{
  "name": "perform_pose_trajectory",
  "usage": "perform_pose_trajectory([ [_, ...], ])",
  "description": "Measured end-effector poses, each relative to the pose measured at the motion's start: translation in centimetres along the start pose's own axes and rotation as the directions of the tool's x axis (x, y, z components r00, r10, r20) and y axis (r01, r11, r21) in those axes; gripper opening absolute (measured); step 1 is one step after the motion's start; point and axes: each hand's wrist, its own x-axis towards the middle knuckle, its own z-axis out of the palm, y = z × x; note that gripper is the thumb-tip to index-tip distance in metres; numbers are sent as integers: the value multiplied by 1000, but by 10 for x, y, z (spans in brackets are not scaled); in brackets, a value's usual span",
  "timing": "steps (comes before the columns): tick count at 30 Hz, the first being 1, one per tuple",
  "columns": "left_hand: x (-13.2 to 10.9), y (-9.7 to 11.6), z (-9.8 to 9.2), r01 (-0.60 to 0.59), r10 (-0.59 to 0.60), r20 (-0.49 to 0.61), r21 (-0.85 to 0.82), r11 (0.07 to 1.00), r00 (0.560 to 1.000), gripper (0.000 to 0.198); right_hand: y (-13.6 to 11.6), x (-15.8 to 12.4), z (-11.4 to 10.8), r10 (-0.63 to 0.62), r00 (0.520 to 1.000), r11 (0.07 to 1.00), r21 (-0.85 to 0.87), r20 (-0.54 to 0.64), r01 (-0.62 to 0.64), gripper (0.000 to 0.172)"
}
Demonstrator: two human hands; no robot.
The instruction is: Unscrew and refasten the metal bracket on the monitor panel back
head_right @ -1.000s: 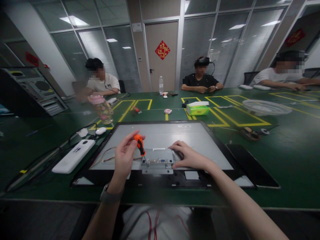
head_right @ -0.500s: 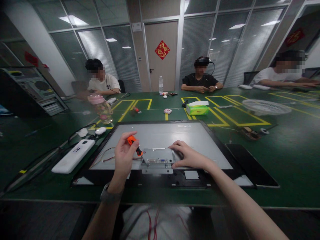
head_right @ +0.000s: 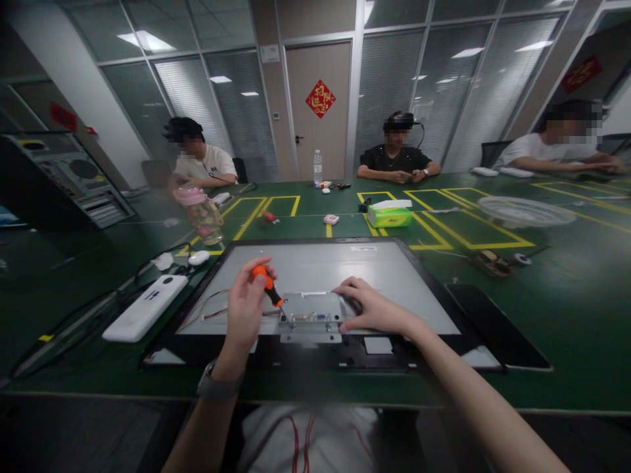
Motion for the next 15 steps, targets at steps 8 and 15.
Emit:
perform_pose_trajectory([
  [8, 0, -1, 0, -16, 18, -32, 77, 997, 999, 29, 2, 0, 1, -6, 1000, 1000, -7, -3, 6, 72],
  [15, 0, -1, -1, 80, -78, 28, -62, 995, 997, 40, 1, -1, 1, 12, 1000, 1000, -6, -4, -12, 73],
])
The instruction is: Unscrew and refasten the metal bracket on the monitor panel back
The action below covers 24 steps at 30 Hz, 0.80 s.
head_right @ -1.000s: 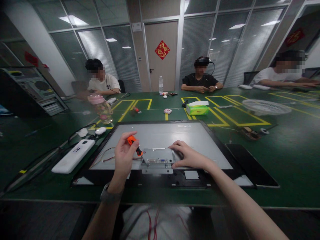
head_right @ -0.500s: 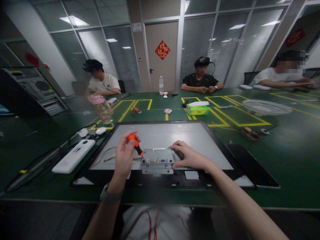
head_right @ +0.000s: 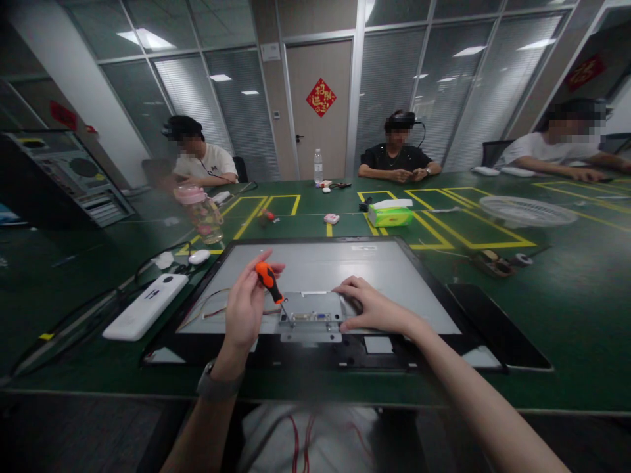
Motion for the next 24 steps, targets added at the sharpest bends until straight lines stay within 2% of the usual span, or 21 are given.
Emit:
perform_pose_trajectory([
  [7, 0, 3, 2, -74, 86, -67, 175, 982, 994, 31, 3, 1, 0, -20, 1000, 1000, 7, 1, 20, 73],
  [12, 0, 1, 0, 11, -10, -23, 36, 999, 1000, 37, 2, 1, 0, -19, 1000, 999, -33, -8, 19, 73],
  [15, 0, 2, 1, -11, 12, -25, 59, 998, 1000, 34, 1, 0, 0, -6, 1000, 998, -70, -15, 5, 73],
  [19, 0, 3, 2, -75, 86, -63, 154, 985, 994, 31, -2, 0, -1, 0, 1000, 1000, -32, 6, 0, 71],
  [24, 0, 0, -1, -3, 4, -32, 22, 1000, 999, 34, -5, -1, -1, 10, 1000, 1000, -9, 7, -10, 72],
])
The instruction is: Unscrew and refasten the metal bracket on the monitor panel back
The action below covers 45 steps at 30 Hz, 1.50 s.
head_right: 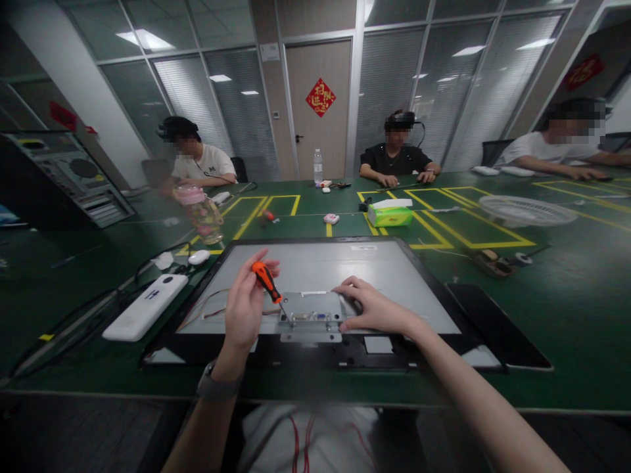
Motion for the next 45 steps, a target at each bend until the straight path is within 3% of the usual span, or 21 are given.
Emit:
perform_pose_trajectory([
  [7, 0, 1, 0, -122, 130, -41, 159, 980, 991, 24, -1, 0, 0, -5, 1000, 1000, 7, -4, 5, 72],
  [14, 0, -3, -3, -29, 31, -34, 48, 998, 999, 34, 3, 0, 1, -7, 1000, 1000, 6, -5, 7, 72],
  [19, 0, 2, 0, -123, 129, -9, 241, 963, 992, 32, 4, 1, 2, -14, 1000, 1000, 16, -7, 14, 72],
  [24, -5, 4, 3, -307, 313, 83, 541, 783, 946, 25, 2, 1, 2, -4, 1000, 1000, 13, -2, 4, 73],
  [26, -8, 3, 4, -331, 343, 90, 565, 756, 935, 21, 1, 1, 1, -6, 1000, 1000, 7, -5, 6, 72],
  [28, -8, 1, 4, -305, 345, 19, 512, 803, 939, 20, 2, 0, 1, -7, 1000, 1000, 6, -9, 7, 72],
  [32, -5, 0, 6, -168, 231, -196, 292, 941, 953, 26, 4, 0, 2, -15, 1000, 1000, 7, -10, 15, 72],
  [34, -3, 1, 8, -95, 143, -217, 219, 971, 966, 30, 5, 0, 2, -22, 1000, 1000, 1, -12, 22, 73],
  [40, -7, 0, 18, 109, -102, -51, 163, 981, 993, 32, 8, 1, 3, -28, 999, 1000, -7, -18, 28, 74],
  [45, -12, -5, 21, 132, -141, 26, 204, 970, 990, 30, 9, 1, 3, -31, 999, 999, -10, -16, 31, 75],
])
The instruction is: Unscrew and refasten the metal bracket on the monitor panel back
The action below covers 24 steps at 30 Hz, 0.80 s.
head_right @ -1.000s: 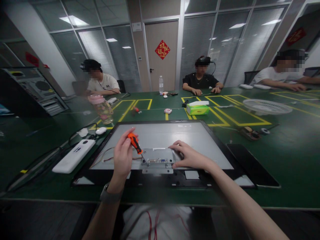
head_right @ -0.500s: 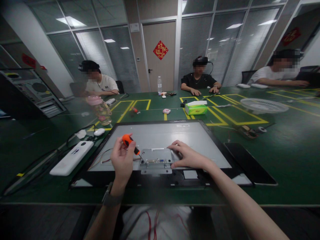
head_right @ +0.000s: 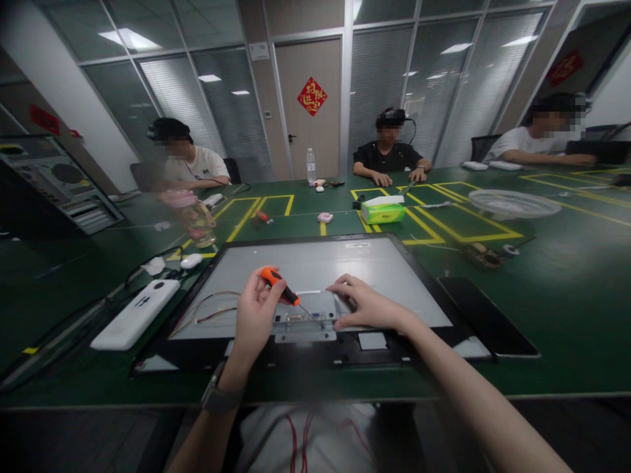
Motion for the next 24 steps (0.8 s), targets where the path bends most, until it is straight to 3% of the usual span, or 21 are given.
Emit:
perform_pose_trajectory([
  [13, -3, -1, 0, -60, 59, 19, 105, 993, 998, 27, 0, 0, 1, -4, 1000, 1000, 2, -6, 4, 75],
  [17, -3, 0, -1, -126, 120, 43, 201, 971, 992, 27, -1, 0, 0, -4, 1000, 1000, 13, -9, 4, 74],
  [20, -4, 5, 1, -257, 222, 143, 309, 916, 965, 31, -3, 0, 0, -4, 1000, 1000, 4, -5, 4, 74],
  [24, -1, 18, 10, -468, 337, 367, 366, 804, 867, 46, -3, 0, 0, -19, 1000, 1000, -8, -13, 19, 74],
])
